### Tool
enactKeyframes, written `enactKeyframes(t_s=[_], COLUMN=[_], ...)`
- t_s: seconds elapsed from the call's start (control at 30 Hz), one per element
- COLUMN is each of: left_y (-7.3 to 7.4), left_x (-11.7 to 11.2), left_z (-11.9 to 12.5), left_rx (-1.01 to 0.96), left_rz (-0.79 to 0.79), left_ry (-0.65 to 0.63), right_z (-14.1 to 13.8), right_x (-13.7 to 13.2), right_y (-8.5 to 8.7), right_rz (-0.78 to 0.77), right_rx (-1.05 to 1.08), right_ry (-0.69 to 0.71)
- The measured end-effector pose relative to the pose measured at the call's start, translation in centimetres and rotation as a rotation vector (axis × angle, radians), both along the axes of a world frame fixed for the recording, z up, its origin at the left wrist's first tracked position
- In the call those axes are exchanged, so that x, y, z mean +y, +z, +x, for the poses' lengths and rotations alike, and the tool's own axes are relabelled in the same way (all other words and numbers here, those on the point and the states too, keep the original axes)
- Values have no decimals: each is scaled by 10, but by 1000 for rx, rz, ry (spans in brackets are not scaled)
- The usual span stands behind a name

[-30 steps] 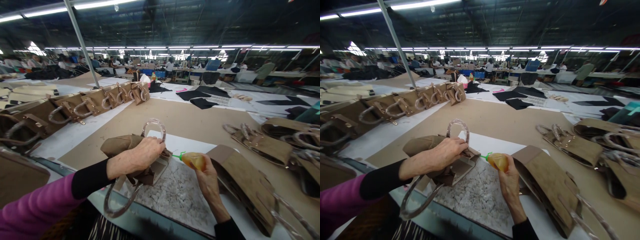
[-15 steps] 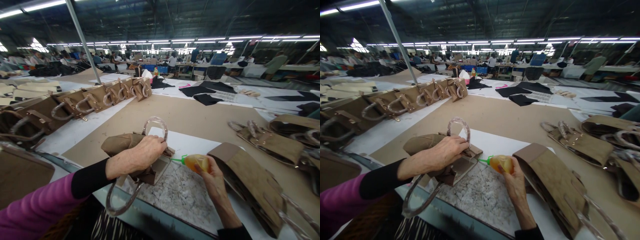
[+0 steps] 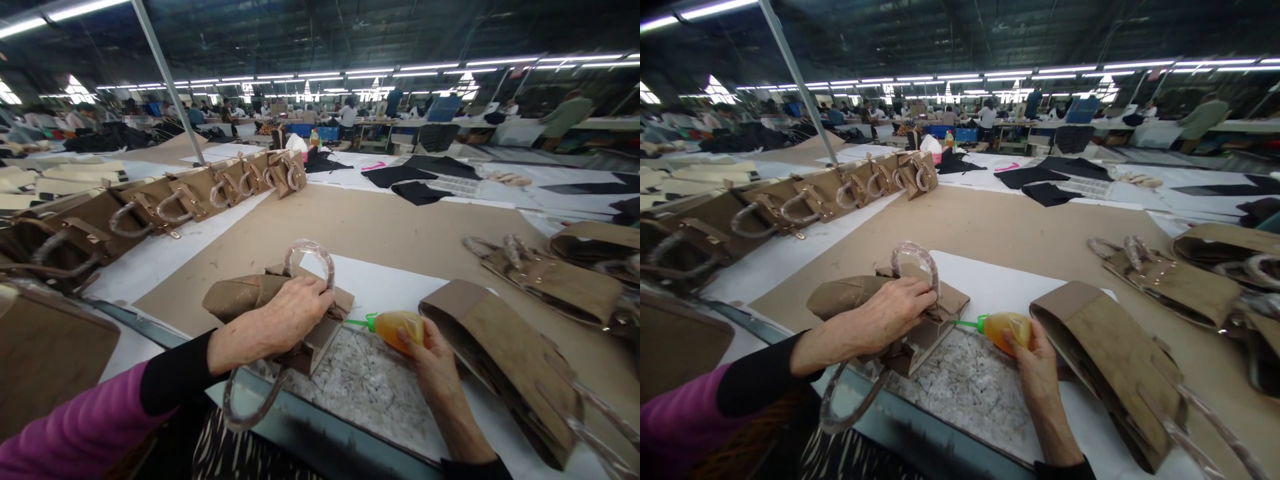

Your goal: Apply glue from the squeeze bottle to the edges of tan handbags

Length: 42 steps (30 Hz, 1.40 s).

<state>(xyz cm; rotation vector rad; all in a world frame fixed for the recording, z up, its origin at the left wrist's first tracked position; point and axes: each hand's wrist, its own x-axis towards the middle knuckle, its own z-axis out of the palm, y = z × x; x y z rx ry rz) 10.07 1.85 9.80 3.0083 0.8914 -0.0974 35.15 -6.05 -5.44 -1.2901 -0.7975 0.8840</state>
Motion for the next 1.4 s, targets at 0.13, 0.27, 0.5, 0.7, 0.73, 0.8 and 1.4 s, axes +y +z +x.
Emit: enactKeyframes(t_s=[0.13, 0.27, 0.5, 0.7, 0.73, 0.8, 1.4], left_y=[0, -3, -2, -2, -3, -6, -13], left_x=[-1, 0, -1, -1, -1, -2, -2], left_z=[-2, -3, -1, 0, 0, -2, -3], left_rx=[-22, -39, -36, -7, -13, -27, -36], left_rz=[-1, 17, 30, 54, 60, 74, 102], left_ry=[-6, -24, -27, -11, -17, -32, -34], right_z=[-4, -8, -16, -25, -27, -30, -47], right_x=[-3, -10, -27, -39, -40, -45, -64], right_y=[2, 7, 17, 23, 24, 24, 45], right_rz=[-9, -26, -70, -83, -86, -92, -33], right_rx=[56, 91, 99, 111, 114, 117, -112], right_ry=[26, 59, 111, 150, 157, 165, 103])
